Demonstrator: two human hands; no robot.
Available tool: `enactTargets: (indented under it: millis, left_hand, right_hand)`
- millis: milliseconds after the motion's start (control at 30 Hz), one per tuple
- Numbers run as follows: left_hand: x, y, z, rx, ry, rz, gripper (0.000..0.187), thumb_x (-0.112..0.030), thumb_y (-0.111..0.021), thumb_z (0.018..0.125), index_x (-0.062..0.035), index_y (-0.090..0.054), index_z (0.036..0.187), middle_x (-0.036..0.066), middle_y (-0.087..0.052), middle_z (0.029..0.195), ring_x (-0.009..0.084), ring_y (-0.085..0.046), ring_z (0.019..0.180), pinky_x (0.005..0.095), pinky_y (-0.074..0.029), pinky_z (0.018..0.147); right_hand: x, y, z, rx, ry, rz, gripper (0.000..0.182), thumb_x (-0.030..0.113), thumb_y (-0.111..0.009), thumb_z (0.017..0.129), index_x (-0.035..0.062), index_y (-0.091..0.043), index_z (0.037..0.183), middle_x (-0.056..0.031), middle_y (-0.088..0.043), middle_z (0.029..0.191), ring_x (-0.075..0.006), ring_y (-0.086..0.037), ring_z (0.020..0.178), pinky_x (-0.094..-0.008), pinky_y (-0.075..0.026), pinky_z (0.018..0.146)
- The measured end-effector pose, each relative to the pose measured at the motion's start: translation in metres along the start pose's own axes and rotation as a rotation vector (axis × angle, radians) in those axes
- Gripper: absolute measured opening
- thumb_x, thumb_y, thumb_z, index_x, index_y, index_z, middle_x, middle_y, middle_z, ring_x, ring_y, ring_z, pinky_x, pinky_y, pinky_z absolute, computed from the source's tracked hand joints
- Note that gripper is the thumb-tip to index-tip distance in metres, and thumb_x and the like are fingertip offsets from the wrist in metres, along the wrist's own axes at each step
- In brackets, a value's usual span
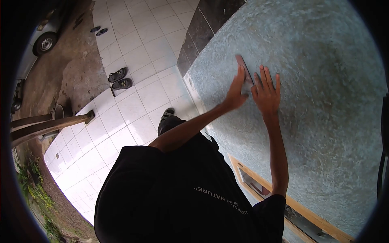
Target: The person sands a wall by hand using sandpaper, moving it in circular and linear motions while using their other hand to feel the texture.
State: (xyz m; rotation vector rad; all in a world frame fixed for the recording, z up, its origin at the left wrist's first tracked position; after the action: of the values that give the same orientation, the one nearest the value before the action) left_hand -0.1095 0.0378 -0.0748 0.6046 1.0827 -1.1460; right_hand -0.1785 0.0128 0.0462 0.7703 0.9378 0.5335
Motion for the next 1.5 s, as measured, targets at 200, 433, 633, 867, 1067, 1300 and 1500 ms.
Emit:
enactTargets:
  millis: [200,433,633,867,1067,1300,1500]
  left_hand:
    - [0.031,0.000,0.018,-0.002,0.021,0.097,0.103,0.007,-0.059,0.068,-0.0018,0.001,0.150,0.022,-0.001,0.157,0.0370,-0.002,0.145,0.0513,-0.010,0.115]
    - [0.032,-0.004,-0.006,0.010,0.101,0.070,0.105,0.008,-0.060,0.069,-0.0033,0.005,0.151,0.020,0.000,0.158,0.0312,0.001,0.146,0.0414,-0.007,0.117]
    - [0.052,0.005,0.010,-0.045,0.117,0.031,0.100,0.007,-0.059,0.073,-0.0034,0.003,0.151,0.021,-0.001,0.157,0.0306,-0.001,0.146,0.0378,-0.008,0.117]
    - [0.050,0.005,-0.004,-0.069,0.043,-0.053,0.099,0.010,-0.057,0.072,-0.0010,0.003,0.150,0.021,-0.001,0.157,0.0287,-0.003,0.146,0.0330,-0.012,0.117]
    - [0.061,0.000,0.005,-0.077,0.119,-0.043,0.098,0.008,-0.057,0.073,-0.0010,0.004,0.150,0.022,0.000,0.157,0.0290,-0.003,0.146,0.0329,-0.014,0.116]
    - [0.054,0.012,-0.008,-0.076,0.167,-0.022,0.094,0.000,-0.064,0.079,0.0034,0.000,0.148,0.028,-0.005,0.154,0.0403,-0.012,0.143,0.0412,-0.018,0.115]
    - [0.087,0.005,0.003,-0.090,0.199,-0.014,0.099,0.006,-0.057,0.074,-0.0046,0.006,0.150,0.021,-0.005,0.157,0.0299,-0.011,0.145,0.0339,-0.023,0.113]
  right_hand:
    - [-0.002,-0.002,-0.001,-0.016,-0.027,0.043,0.027,0.018,-0.059,0.084,0.0137,-0.068,0.109,-0.0026,-0.051,0.139,-0.0142,-0.042,0.133,-0.0453,-0.025,0.113]
    - [0.000,-0.001,0.000,-0.002,0.005,0.010,0.029,0.022,-0.060,0.082,0.0117,-0.069,0.108,-0.0044,-0.051,0.139,-0.0162,-0.042,0.133,-0.0450,-0.025,0.114]
    - [-0.001,-0.003,0.000,0.003,-0.010,0.029,0.028,0.020,-0.059,0.083,0.0130,-0.069,0.108,-0.0033,-0.051,0.139,-0.0153,-0.042,0.133,-0.0455,-0.025,0.114]
    - [-0.001,-0.004,-0.002,-0.008,0.002,0.001,0.028,0.022,-0.060,0.082,0.0128,-0.070,0.106,-0.0043,-0.051,0.140,-0.0158,-0.041,0.134,-0.0453,-0.025,0.114]
    - [-0.001,-0.005,-0.003,-0.009,-0.002,0.001,0.027,0.022,-0.059,0.082,0.0126,-0.070,0.105,-0.0040,-0.051,0.140,-0.0155,-0.042,0.133,-0.0454,-0.025,0.114]
    - [0.001,-0.004,-0.002,-0.004,0.011,-0.010,0.028,0.022,-0.059,0.083,0.0123,-0.070,0.106,-0.0042,-0.051,0.139,-0.0160,-0.042,0.133,-0.0453,-0.025,0.114]
    - [0.000,-0.006,-0.001,0.003,0.010,-0.005,0.028,0.022,-0.059,0.083,0.0123,-0.070,0.107,-0.0047,-0.050,0.141,-0.0160,-0.041,0.134,-0.0456,-0.025,0.114]
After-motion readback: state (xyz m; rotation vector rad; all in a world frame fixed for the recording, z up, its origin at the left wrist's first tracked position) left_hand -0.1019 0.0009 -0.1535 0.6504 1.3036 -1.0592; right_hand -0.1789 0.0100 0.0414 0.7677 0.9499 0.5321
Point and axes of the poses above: each hand's wrist, its own z-axis towards the middle knuckle, its own y-axis out of the back of the hand, x = y × z, the point moved 5 cm from there along z, towards the middle knuckle
